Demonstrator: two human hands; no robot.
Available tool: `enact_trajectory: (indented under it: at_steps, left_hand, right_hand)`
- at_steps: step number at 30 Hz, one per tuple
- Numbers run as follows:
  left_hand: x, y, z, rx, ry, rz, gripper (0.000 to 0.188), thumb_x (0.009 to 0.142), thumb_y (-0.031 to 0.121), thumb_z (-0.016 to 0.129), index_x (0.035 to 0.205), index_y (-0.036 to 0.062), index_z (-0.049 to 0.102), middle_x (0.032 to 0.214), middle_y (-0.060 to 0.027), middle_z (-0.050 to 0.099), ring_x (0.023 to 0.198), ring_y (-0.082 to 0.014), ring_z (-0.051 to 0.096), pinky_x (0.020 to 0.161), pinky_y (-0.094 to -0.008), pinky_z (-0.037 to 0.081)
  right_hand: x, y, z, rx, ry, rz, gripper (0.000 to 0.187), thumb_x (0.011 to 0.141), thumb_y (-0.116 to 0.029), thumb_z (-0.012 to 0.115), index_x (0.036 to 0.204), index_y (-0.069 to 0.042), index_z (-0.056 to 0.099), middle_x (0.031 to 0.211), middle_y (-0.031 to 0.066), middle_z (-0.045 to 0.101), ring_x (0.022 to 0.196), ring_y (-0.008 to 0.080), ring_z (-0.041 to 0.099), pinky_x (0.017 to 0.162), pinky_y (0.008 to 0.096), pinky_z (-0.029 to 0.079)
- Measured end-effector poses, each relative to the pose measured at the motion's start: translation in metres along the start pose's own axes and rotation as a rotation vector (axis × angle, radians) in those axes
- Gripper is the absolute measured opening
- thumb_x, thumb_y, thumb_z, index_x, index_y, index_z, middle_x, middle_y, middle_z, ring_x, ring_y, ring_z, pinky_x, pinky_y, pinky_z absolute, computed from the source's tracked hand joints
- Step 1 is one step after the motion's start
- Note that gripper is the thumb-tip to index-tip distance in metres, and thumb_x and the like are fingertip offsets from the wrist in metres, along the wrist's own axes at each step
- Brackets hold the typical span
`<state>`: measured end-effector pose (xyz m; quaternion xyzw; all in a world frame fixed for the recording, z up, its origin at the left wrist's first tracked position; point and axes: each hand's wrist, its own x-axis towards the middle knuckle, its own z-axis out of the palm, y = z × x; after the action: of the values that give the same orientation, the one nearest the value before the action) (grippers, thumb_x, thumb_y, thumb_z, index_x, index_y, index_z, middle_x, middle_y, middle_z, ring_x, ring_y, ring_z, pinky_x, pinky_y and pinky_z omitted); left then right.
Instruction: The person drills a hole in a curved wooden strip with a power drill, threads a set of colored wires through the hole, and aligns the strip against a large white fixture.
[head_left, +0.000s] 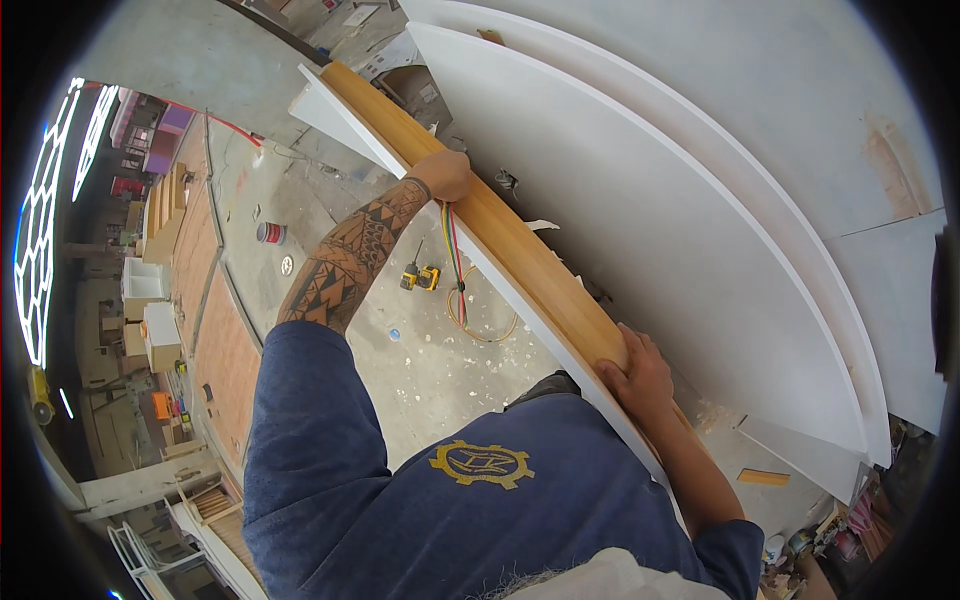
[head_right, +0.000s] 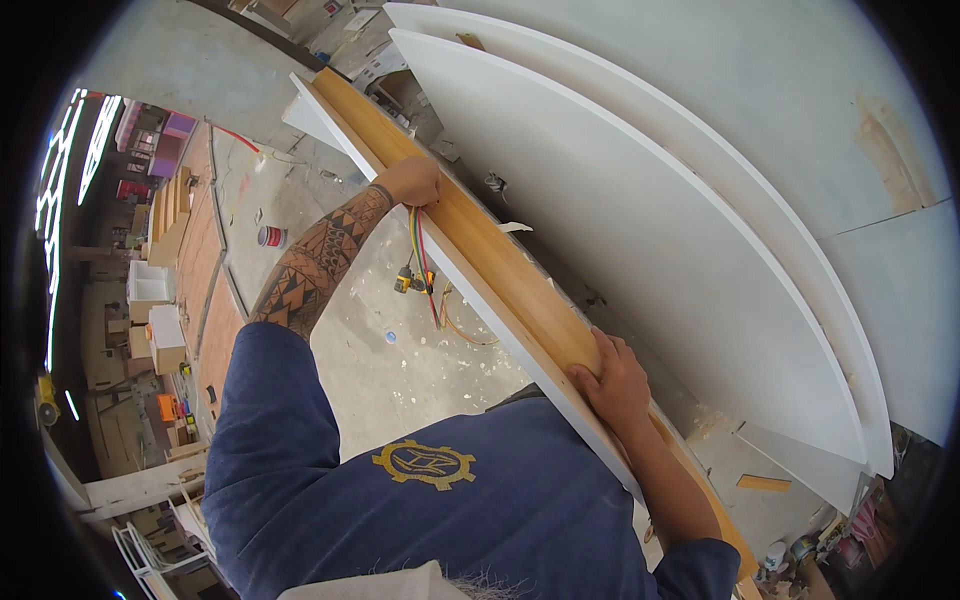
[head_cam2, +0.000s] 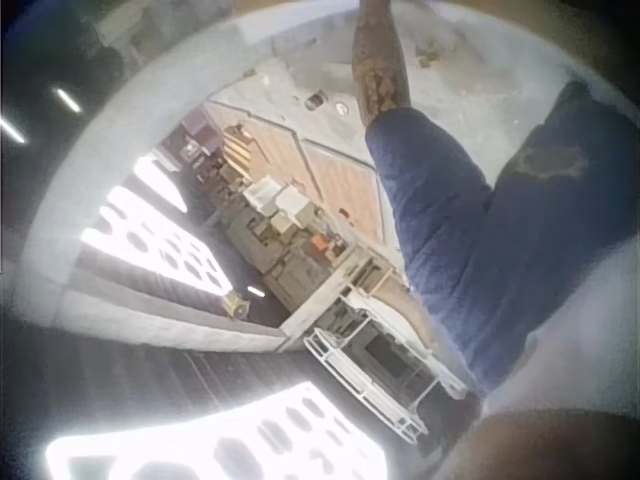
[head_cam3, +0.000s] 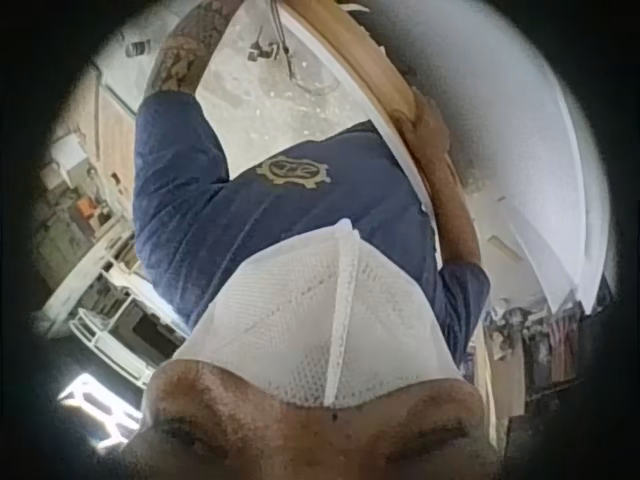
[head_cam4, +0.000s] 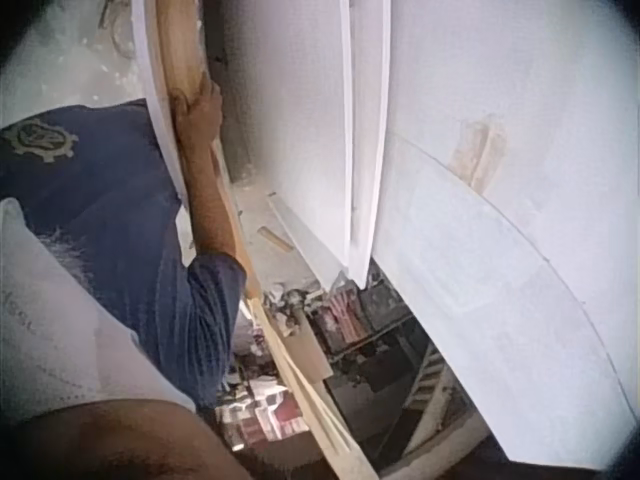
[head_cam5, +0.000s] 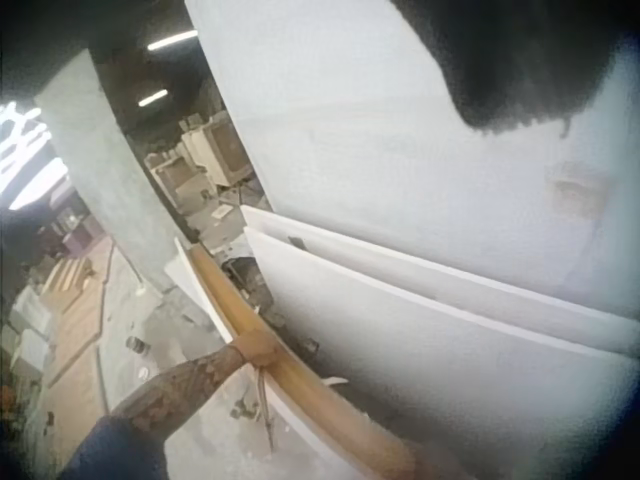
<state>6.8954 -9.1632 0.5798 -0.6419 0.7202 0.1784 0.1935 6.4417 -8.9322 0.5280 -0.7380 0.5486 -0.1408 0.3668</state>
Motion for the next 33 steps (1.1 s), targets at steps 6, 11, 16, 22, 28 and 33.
enact_trajectory:
  at_steps: [6,11,16,22,28,33]
  left_hand:
    - [0.003,0.013,-0.024,0.083,-0.041,0.005,0.024,0.073,0.014,0.073,0.088,-0.0036,0.080,0.090,-0.0247,0.077,0.089,-0.0424,0.077,0.080,-0.0494,0.062]
    - [0.009,0.003,-0.006,0.081,-0.012,0.021,0.016,0.070,0.013,0.070,0.076,0.0005,0.079,0.076,-0.0219,0.074,0.074,-0.0384,0.075,0.072,-0.0461,0.060]
    - [0.014,0.001,0.005,0.064,0.019,0.001,0.014,0.072,0.010,0.069,0.074,-0.0008,0.078,0.075,-0.0207,0.075,0.072,-0.0364,0.076,0.071,-0.0456,0.060]
    - [0.008,0.004,-0.010,-0.122,-0.150,-0.034,0.021,0.084,0.017,0.074,0.086,-0.0024,0.081,0.077,-0.0137,0.077,0.069,-0.0262,0.076,0.066,-0.0398,0.062]
    - [0.006,-0.001,-0.009,-0.236,-0.169,-0.060,0.026,0.090,0.021,0.073,0.096,-0.0027,0.081,0.083,-0.0128,0.079,0.070,-0.0239,0.076,0.063,-0.0361,0.062]
    - [0.005,-0.011,0.004,-0.277,-0.101,-0.026,0.021,0.090,0.018,0.073,0.092,-0.0012,0.081,0.082,-0.0144,0.078,0.071,-0.0276,0.076,0.064,-0.0403,0.061]
  right_hand:
    - [0.002,0.002,0.001,-0.002,0.011,0.009,0.071,0.091,-0.040,0.080,0.150,-0.009,0.057,0.133,0.0150,0.065,0.120,0.0363,0.066,0.099,0.0473,0.055]
    - [0.001,-0.002,-0.001,-0.005,-0.006,0.009,0.072,0.091,-0.041,0.080,0.152,-0.010,0.057,0.134,0.0149,0.065,0.120,0.0362,0.066,0.100,0.0471,0.055]
    - [0.000,0.000,-0.001,-0.013,-0.006,0.016,0.074,0.091,-0.043,0.081,0.153,-0.011,0.056,0.134,0.0145,0.064,0.119,0.0357,0.066,0.099,0.0468,0.056]
    - [0.001,0.005,0.001,0.000,-0.016,0.022,0.074,0.091,-0.043,0.081,0.153,-0.011,0.057,0.135,0.0140,0.064,0.119,0.0361,0.066,0.098,0.0474,0.056]
    - [0.013,0.004,-0.001,0.114,-0.088,0.042,0.072,0.089,-0.029,0.084,0.152,-0.010,0.057,0.131,0.0193,0.063,0.118,0.0400,0.065,0.101,0.0468,0.054]
    - [0.082,-0.035,0.017,-0.036,0.057,-0.292,0.062,0.094,-0.015,0.077,0.152,-0.012,0.057,0.139,0.0218,0.059,0.125,0.0411,0.061,0.108,0.0490,0.051]
